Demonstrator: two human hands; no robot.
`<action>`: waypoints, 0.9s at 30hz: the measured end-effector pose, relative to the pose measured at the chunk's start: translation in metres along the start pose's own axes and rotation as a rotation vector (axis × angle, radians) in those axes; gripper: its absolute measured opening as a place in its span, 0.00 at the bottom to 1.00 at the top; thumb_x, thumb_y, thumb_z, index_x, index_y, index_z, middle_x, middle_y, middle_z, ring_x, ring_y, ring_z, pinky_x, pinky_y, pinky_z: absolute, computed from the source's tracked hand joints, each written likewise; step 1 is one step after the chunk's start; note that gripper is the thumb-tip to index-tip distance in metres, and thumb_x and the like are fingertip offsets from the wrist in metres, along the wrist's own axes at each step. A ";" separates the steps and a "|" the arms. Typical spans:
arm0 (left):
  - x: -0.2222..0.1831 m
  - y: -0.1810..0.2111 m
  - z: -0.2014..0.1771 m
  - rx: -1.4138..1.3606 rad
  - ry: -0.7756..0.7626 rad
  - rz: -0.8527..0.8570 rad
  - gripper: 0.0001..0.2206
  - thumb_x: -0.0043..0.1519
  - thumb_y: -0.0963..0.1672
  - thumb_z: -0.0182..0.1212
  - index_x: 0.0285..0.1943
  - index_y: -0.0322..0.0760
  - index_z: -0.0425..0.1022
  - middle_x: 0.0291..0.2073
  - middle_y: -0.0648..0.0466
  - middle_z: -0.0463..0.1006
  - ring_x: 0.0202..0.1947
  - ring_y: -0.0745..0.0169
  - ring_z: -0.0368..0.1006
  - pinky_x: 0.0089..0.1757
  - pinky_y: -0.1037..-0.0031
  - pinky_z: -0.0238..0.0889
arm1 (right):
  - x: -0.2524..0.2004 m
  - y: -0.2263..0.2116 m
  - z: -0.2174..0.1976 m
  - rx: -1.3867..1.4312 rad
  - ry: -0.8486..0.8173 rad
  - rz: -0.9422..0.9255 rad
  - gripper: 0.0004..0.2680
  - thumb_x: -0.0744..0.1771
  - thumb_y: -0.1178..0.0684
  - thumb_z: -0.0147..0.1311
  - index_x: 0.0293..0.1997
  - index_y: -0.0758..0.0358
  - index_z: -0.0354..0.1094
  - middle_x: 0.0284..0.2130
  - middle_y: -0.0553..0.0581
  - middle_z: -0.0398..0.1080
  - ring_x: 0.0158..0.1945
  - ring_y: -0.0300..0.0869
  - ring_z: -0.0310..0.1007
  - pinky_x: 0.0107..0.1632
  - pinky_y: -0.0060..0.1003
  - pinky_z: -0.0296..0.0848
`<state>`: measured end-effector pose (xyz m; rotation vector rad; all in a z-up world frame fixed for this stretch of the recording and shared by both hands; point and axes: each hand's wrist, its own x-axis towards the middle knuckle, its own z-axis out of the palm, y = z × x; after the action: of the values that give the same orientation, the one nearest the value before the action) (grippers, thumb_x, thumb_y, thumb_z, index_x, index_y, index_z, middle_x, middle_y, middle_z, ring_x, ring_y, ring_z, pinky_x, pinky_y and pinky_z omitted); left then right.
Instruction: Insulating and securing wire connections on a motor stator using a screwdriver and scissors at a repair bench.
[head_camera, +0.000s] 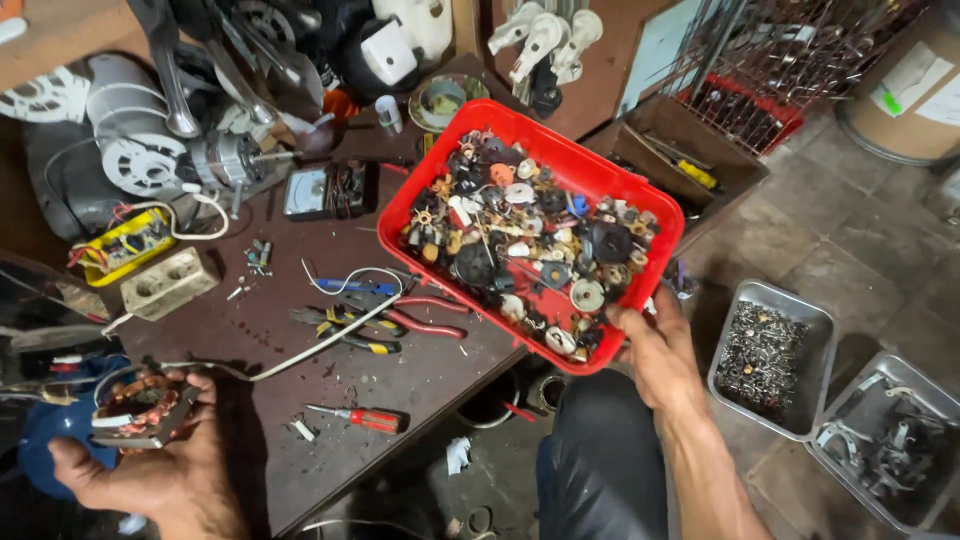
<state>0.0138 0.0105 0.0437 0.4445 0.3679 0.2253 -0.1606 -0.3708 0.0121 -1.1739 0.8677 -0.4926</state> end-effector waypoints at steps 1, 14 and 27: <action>-0.001 -0.001 0.001 -0.015 0.012 -0.002 0.27 0.35 0.53 0.62 0.39 0.31 0.76 0.36 0.46 0.77 0.38 0.51 0.71 0.41 0.63 0.65 | -0.010 -0.009 0.002 0.047 0.023 0.009 0.19 0.62 0.62 0.48 0.60 0.61 0.59 0.47 0.64 0.72 0.44 0.54 0.75 0.39 0.57 0.80; -0.004 0.001 0.006 -0.075 0.073 -0.018 0.25 0.35 0.52 0.64 0.38 0.33 0.75 0.35 0.47 0.78 0.38 0.52 0.72 0.42 0.64 0.67 | -0.016 0.039 -0.060 0.286 0.053 -0.260 0.19 0.62 0.68 0.50 0.59 0.66 0.64 0.45 0.60 0.73 0.45 0.46 0.73 0.51 0.39 0.74; -0.039 -0.010 0.041 -0.033 0.248 0.018 0.23 0.34 0.49 0.66 0.38 0.37 0.76 0.36 0.47 0.82 0.35 0.55 0.77 0.37 0.69 0.69 | -0.040 0.072 -0.142 0.292 0.256 -0.389 0.19 0.63 0.67 0.49 0.60 0.63 0.64 0.49 0.57 0.73 0.50 0.43 0.73 0.56 0.38 0.75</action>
<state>-0.0044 -0.0257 0.0853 0.3883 0.6023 0.3052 -0.3050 -0.3999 -0.0609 -1.0223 0.7518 -1.0704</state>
